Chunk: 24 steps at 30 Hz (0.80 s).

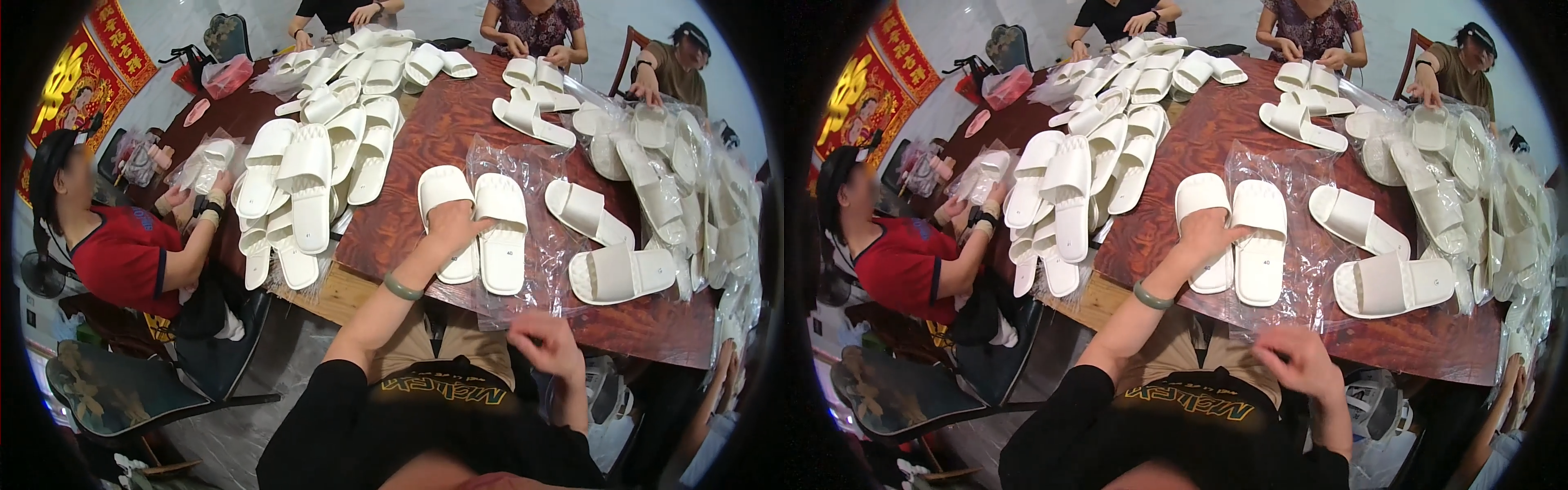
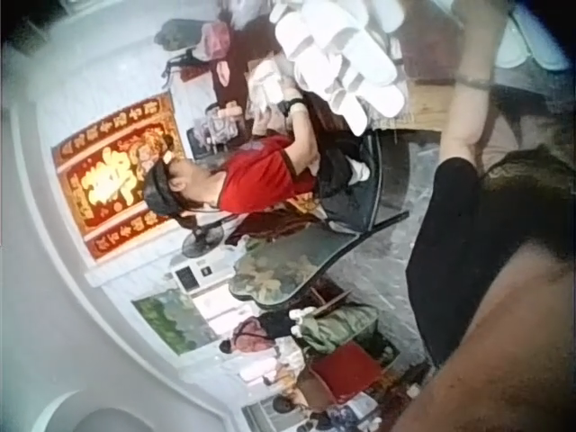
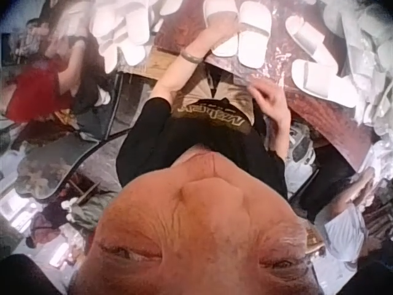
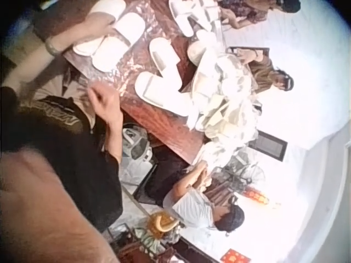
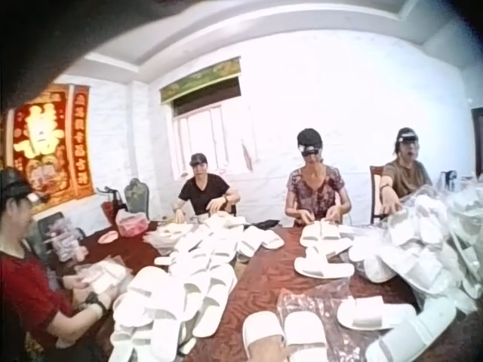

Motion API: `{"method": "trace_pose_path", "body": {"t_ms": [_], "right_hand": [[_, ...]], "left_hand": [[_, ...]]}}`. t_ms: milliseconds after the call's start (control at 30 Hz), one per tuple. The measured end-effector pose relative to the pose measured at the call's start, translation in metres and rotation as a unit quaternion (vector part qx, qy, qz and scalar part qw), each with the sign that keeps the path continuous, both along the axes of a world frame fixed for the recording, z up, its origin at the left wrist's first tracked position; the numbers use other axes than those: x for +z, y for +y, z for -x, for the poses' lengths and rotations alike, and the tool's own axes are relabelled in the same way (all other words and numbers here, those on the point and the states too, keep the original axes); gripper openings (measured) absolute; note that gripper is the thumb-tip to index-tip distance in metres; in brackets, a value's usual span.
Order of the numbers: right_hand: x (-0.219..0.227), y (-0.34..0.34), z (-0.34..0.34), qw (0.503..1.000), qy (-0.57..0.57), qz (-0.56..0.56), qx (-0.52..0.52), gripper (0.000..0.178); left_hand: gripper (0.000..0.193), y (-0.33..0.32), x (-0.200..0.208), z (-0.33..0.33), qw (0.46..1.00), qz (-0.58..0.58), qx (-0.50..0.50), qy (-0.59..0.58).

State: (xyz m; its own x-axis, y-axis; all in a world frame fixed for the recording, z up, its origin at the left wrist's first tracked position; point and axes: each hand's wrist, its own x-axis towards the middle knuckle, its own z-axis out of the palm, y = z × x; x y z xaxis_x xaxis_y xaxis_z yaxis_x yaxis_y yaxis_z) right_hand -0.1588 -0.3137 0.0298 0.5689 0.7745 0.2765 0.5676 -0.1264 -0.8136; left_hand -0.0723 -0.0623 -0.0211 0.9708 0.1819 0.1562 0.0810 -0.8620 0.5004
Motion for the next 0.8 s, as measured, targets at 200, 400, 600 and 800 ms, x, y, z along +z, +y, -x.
{"method": "trace_pose_path", "body": {"t_ms": [200, 400, 600, 800], "right_hand": [[-0.034, -0.064, 0.053, 0.983, 0.070, 0.167, -0.040, 0.007], [-0.056, -0.050, 0.039, 0.936, 0.143, -0.071, -0.315, 0.017], [-0.024, -0.047, -0.012, 0.809, 0.244, -0.411, -0.343, 0.017], [-0.023, -0.052, -0.009, 0.977, -0.120, 0.053, -0.168, 0.009]], "left_hand": [[0.042, 0.007, -0.006, 0.010, 0.996, 0.014, -0.076, -0.032], [0.032, -0.004, -0.007, -0.017, 0.995, -0.050, -0.080, 0.019], [0.035, 0.011, -0.019, -0.013, 0.997, -0.070, -0.039, -0.006], [0.031, 0.020, -0.010, -0.008, 0.988, 0.101, -0.018, -0.118]]}}
